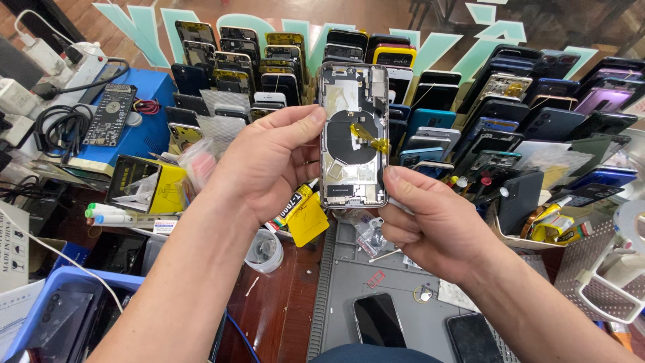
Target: The person wipes the back and edges of a white iPhone with a white cloth, then flips it to wipe the internal frame and battery area. They repeat the wiping on the back and edges, then retrieve another disassembled phone from a rack and wipe its internal frame. Finally, they place the phones on the workbench.
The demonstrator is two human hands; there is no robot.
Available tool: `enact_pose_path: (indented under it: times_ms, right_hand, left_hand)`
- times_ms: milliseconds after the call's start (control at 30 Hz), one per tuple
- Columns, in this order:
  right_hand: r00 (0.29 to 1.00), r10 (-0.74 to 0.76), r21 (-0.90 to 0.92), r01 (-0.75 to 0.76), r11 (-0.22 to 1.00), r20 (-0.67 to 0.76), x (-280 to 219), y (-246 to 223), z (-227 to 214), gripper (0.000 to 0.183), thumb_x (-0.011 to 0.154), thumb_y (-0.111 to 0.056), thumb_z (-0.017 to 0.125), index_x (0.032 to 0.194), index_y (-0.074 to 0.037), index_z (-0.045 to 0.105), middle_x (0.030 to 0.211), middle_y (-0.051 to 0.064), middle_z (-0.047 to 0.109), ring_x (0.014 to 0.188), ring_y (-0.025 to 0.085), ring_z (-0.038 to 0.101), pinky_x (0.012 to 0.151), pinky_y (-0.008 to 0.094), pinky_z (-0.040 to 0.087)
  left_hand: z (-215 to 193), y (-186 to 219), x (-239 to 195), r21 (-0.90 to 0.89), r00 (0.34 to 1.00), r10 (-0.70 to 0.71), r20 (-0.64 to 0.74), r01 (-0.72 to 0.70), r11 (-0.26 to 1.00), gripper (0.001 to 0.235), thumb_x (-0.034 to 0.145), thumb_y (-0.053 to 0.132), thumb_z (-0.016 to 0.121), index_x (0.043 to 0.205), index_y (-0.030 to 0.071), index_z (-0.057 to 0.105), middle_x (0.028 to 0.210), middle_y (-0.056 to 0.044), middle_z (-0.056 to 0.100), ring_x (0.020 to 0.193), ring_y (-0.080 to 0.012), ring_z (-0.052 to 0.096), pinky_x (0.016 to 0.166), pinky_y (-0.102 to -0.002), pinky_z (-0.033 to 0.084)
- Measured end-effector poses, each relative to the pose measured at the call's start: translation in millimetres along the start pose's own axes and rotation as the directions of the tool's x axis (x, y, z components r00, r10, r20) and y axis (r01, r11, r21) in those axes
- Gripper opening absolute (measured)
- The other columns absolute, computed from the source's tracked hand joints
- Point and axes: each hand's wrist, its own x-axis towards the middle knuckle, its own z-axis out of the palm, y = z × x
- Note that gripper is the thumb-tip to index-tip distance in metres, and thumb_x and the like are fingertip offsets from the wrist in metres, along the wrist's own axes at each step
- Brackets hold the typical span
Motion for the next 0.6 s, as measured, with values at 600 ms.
enact_pose_path:
  times_ms: [600]
  right_hand:
    - [0.809, -0.558, -0.870, 0.399, 0.290, 0.185, 0, 19, 39, 0.027, 0.093, -0.020, 0.071, 0.112, -0.002, 0.076, 0.093, -0.001, 0.078, 0.080, -0.001, 0.063, 0.069, 0.017, 0.053]
  left_hand:
    - [24, -42, -9, 0.081, 0.970, 0.190, -0.153, -0.180, 0.980, 0.054, 0.088, 0.041, 0.079, 0.123, 0.004, 0.060, 0.107, -0.009, 0.064, 0.088, -0.0184, 0.065, 0.075, -0.036, 0.057]
